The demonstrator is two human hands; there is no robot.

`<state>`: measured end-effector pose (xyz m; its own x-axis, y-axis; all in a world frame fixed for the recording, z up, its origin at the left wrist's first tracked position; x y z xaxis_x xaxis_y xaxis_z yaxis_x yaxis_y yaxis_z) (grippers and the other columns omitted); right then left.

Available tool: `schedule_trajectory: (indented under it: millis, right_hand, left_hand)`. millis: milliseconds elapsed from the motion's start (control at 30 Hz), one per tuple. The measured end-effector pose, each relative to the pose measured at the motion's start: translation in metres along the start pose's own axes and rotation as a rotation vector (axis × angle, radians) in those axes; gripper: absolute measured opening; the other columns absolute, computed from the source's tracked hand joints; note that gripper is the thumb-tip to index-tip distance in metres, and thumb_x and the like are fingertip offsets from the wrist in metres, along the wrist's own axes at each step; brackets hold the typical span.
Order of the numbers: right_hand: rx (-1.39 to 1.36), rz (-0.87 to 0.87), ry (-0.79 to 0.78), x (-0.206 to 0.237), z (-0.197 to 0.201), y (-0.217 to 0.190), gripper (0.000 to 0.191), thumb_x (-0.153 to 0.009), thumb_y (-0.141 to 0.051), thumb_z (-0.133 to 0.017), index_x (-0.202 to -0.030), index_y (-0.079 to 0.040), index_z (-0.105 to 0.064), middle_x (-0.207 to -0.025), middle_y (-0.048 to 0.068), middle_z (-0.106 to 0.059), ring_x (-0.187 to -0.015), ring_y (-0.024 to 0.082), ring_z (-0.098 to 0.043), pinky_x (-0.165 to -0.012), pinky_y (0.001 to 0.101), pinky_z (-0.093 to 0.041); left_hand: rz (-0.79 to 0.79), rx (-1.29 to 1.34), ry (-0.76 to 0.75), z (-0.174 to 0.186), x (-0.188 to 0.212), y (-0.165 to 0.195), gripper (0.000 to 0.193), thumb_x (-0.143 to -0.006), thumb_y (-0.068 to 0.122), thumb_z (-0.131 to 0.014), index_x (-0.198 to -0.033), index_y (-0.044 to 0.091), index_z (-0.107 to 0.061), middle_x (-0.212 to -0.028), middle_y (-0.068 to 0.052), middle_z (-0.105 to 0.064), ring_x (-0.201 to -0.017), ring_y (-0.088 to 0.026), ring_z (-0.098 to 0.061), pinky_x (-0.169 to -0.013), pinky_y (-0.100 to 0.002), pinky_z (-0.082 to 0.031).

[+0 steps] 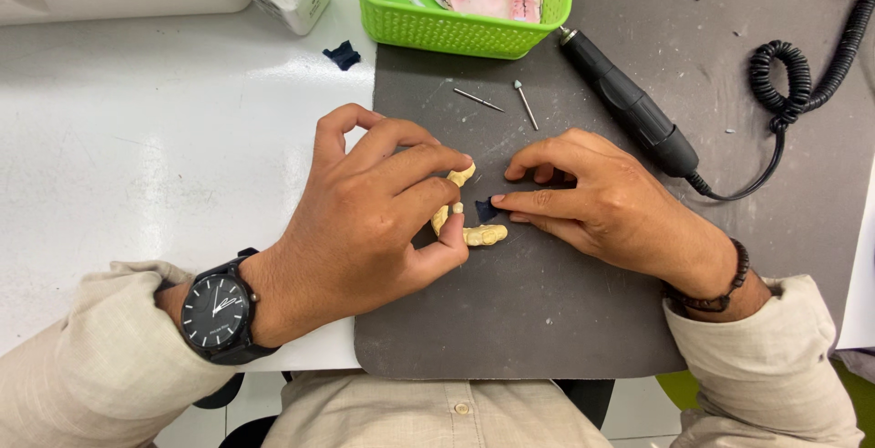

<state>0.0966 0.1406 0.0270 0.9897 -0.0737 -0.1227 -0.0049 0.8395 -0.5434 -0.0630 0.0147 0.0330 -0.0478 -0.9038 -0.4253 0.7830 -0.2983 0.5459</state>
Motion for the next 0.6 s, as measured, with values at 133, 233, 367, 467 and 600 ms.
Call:
schedule_trajectory:
  millis: [133, 233, 367, 467, 600]
  right_hand:
    - [0.012, 0.005, 0.068, 0.0, -0.002, 0.001, 0.025, -0.082, -0.007, -0.081, -0.106, -0.012, -0.076, -0.108, 0.003, -0.067, -0.086, 0.019, -0.062, -0.077, 0.0311, -0.053]
    - [0.015, 0.004, 0.091, 0.003, -0.002, 0.004, 0.02, -0.084, -0.008, -0.081, -0.102, -0.008, -0.073, -0.104, 0.003, -0.067, -0.087, 0.022, -0.062, -0.076, 0.0338, -0.052]
    - [-0.022, -0.055, 0.132, 0.007, 0.001, 0.007, 0.017, -0.086, -0.006, -0.08, -0.101, -0.006, -0.071, -0.105, 0.005, -0.067, -0.091, 0.025, -0.064, -0.077, 0.0358, -0.053]
    - [-0.014, -0.055, 0.193, 0.012, 0.006, 0.0, 0.019, -0.086, -0.005, -0.08, -0.102, -0.005, -0.07, -0.104, 0.008, -0.068, -0.09, 0.027, -0.064, -0.077, 0.0367, -0.052]
    - [0.013, -0.003, 0.204, 0.016, 0.007, -0.015, 0.021, -0.085, -0.004, -0.08, -0.103, -0.003, -0.069, -0.105, 0.008, -0.07, -0.091, 0.028, -0.066, -0.078, 0.0383, -0.053]
  left_hand:
    - [-0.002, -0.014, -0.011, -0.002, -0.002, 0.0, 0.012, -0.081, 0.015, -0.081, -0.082, 0.009, -0.071, -0.11, -0.001, -0.074, -0.11, -0.019, -0.065, -0.106, -0.05, -0.033]
    - [0.0, -0.005, -0.004, -0.003, -0.003, 0.001, 0.012, -0.08, 0.015, -0.081, -0.083, 0.009, -0.071, -0.11, -0.001, -0.074, -0.11, -0.019, -0.064, -0.105, -0.05, -0.033]
    - [0.0, -0.005, -0.015, -0.005, -0.003, 0.0, 0.011, -0.081, 0.014, -0.081, -0.083, 0.009, -0.071, -0.11, -0.001, -0.074, -0.112, -0.019, -0.064, -0.105, -0.05, -0.033]
    - [-0.01, -0.049, -0.014, -0.008, -0.005, 0.001, 0.01, -0.081, 0.014, -0.081, -0.084, 0.009, -0.072, -0.115, -0.002, -0.072, -0.115, -0.023, -0.064, -0.105, -0.052, -0.032]
    - [-0.074, -0.016, 0.018, -0.009, -0.007, 0.007, 0.012, -0.079, 0.013, -0.081, -0.086, 0.009, -0.072, -0.125, -0.004, -0.069, -0.116, -0.027, -0.063, -0.102, -0.052, -0.032]
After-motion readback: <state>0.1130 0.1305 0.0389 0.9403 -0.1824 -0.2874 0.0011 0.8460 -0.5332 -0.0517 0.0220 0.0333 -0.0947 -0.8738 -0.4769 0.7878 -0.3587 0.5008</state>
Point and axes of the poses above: each hand's wrist, its own x-axis away from the middle knuckle, its own z-axis out of the back of the hand, y = z × x, the point moved 5 cm from there along -x, towards the middle knuckle
